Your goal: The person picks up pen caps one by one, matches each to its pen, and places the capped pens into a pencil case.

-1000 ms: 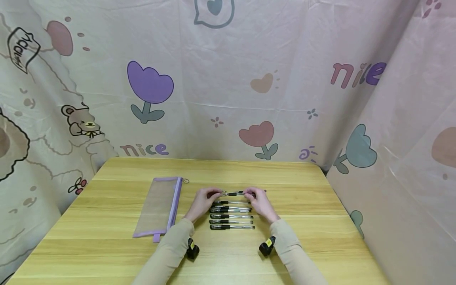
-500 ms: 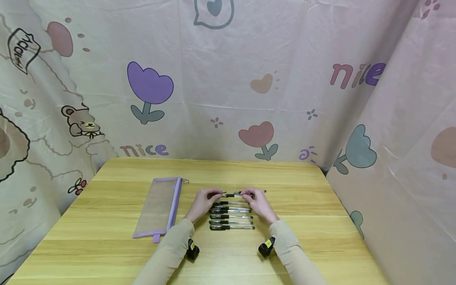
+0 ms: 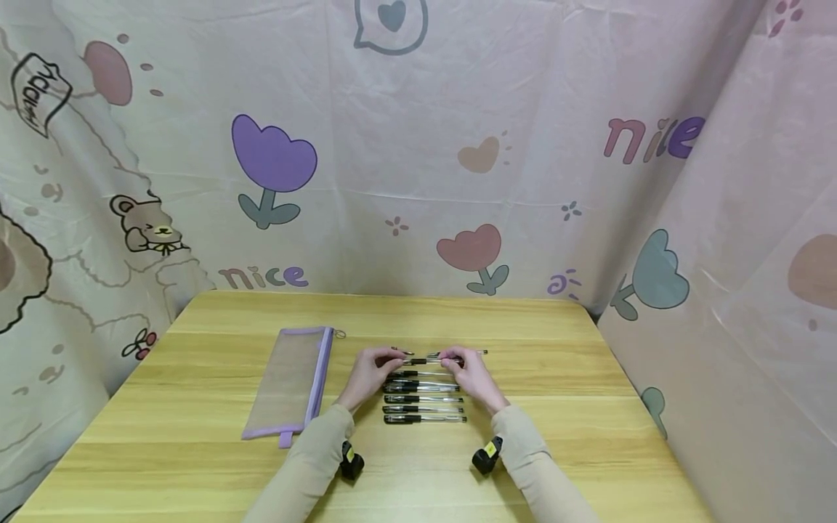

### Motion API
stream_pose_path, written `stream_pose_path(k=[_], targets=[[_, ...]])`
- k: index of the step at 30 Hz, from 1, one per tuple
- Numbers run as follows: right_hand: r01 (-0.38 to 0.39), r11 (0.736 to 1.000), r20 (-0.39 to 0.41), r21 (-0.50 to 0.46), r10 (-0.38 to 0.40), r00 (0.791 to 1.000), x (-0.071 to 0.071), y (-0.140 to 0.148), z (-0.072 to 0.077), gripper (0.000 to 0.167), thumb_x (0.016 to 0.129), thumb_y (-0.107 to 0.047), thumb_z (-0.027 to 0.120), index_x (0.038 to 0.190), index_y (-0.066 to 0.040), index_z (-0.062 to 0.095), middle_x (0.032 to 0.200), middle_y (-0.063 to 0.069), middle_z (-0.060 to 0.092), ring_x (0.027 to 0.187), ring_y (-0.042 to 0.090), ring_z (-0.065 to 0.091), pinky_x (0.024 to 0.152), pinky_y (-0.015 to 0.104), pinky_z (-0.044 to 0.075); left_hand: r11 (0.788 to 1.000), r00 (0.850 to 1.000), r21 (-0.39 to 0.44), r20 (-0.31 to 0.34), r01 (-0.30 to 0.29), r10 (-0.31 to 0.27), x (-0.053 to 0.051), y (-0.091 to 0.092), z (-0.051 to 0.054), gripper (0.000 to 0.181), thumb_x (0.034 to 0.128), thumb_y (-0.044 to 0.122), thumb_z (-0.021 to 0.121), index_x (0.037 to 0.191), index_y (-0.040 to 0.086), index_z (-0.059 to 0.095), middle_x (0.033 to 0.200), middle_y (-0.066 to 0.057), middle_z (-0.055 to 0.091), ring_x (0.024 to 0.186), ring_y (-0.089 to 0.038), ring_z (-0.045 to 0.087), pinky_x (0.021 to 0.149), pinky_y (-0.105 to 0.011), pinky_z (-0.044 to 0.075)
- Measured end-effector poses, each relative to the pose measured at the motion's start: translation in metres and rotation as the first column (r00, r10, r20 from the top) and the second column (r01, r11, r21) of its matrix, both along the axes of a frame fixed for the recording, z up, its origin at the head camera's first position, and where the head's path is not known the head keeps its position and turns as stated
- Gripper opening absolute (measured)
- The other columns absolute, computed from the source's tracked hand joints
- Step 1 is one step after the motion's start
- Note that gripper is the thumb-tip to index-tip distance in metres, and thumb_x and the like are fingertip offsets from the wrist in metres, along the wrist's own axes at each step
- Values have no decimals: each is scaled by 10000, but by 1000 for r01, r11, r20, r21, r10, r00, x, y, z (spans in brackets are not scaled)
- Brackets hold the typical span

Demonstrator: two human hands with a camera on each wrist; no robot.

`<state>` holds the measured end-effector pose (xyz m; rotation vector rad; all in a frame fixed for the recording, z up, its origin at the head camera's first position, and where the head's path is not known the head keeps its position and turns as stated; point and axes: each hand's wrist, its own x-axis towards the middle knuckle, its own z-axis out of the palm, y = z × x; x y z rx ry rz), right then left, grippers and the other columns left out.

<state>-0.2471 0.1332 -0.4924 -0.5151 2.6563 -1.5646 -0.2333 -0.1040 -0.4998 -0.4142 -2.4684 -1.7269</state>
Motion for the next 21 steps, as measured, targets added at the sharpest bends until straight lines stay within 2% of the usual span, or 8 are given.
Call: stream_pose_path(k=[6, 12, 21], targets=[[7, 1000, -6, 19, -7, 1000, 1, -2, 1, 140, 970, -25, 600, 1062, -16, 705, 1034, 209, 705, 870, 201, 614, 767, 211, 492, 1000, 999, -10, -21, -27, 27, 2, 0, 0, 151, 903, 36, 706, 1039, 2, 762, 1015, -143, 772, 898, -224, 721, 783, -199, 559], [0, 1000, -20, 30, 0, 1000, 2, -2, 0, 137, 969, -15, 601, 1053, -11, 709, 1019, 202, 710, 847, 149, 596, 753, 206, 491, 999, 998, -20, -36, -45, 44, 4, 1, 0, 135, 897, 27, 711, 1017, 26, 773, 1006, -134, 776, 892, -233, 725, 773, -195, 559], [-2, 1000, 6, 10, 2, 1000, 3, -1, 0, 146, 958, -10, 603, 1062, 5, 704, 1009, 212, 702, 849, 201, 612, 748, 209, 496, 998, 998, -31, -38, -60, 59, 6, 3, 0, 140, 893, 10, 710, 1018, 26, 771, 995, -122, 770, 907, -222, 713, 777, -200, 558]])
